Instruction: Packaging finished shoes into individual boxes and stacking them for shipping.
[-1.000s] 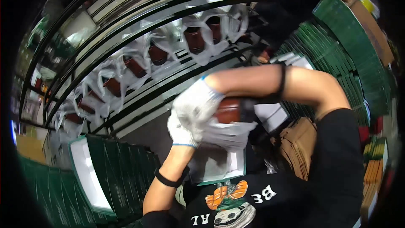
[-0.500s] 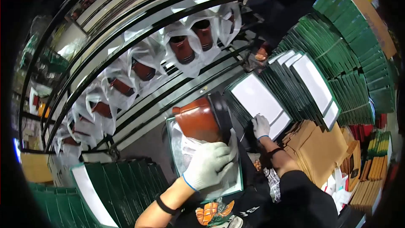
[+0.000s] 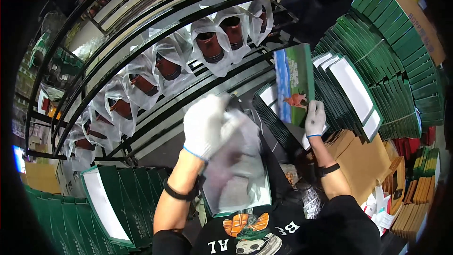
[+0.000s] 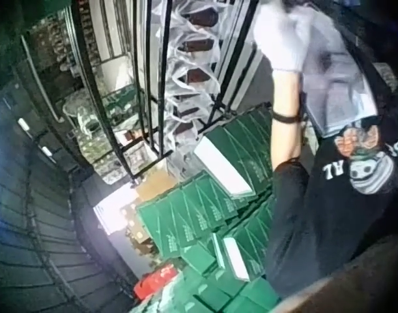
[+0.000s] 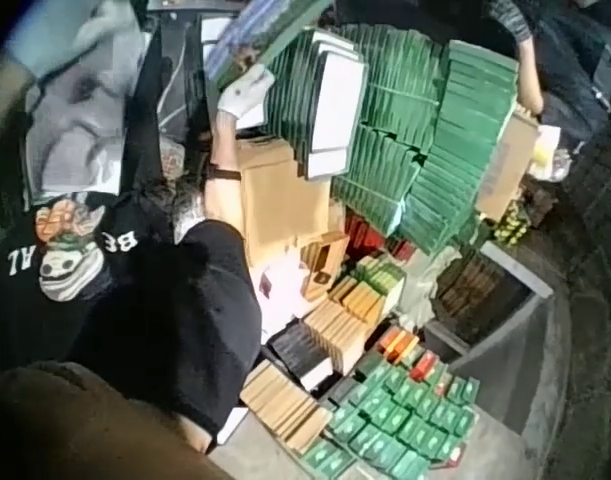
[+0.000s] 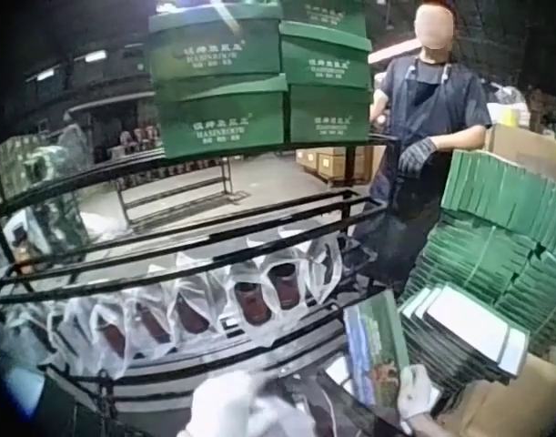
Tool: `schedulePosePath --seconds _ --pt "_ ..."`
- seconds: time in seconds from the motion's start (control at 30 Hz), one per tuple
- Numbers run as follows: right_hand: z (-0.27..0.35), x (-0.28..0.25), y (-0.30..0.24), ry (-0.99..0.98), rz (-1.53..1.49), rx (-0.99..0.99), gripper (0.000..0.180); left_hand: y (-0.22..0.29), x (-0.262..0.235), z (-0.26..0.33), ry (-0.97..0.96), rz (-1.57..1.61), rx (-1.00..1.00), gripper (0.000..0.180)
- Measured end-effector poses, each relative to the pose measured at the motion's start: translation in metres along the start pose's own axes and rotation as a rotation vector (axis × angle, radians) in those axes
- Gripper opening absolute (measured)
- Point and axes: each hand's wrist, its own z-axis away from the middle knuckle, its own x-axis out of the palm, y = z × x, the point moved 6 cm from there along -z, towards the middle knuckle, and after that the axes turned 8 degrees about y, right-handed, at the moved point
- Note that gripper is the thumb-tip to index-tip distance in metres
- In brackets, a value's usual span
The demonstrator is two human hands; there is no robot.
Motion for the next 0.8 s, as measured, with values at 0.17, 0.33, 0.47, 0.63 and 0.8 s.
schedulePosePath --seconds 0.17,0.33,0.47,0.63,0.8 --pt "-0.013 -0.018 -0.023 -0.158 -0.194 0.116 0.041 0.026 0.058 0.028 -0.239 -0.098 0.217 0.028" --pt "0.009 -0.034 -0.062 -0.303 -0.692 0.468 0.048 0.033 0.047 0.038 -0.101 -0.023 0.144 0.028" --pt "0.035 -0.06 -0.093 -0.499 -0.954 0.639 0.055 -0.016 0.066 0.099 -0.187 0.174 0.009 0.025" --pt "0.094 -0.072 -0.104 -0.698 -1.151 1.009 0.057 -0.026 -0.012 0.111 0.011 0.284 -0.04 0.026" --pt "0.211 -0.097 -0.106 -1.118 -0.361 0.104 0.069 -0.009 -0.034 0.271 0.044 1.39 -0.982 0.092"
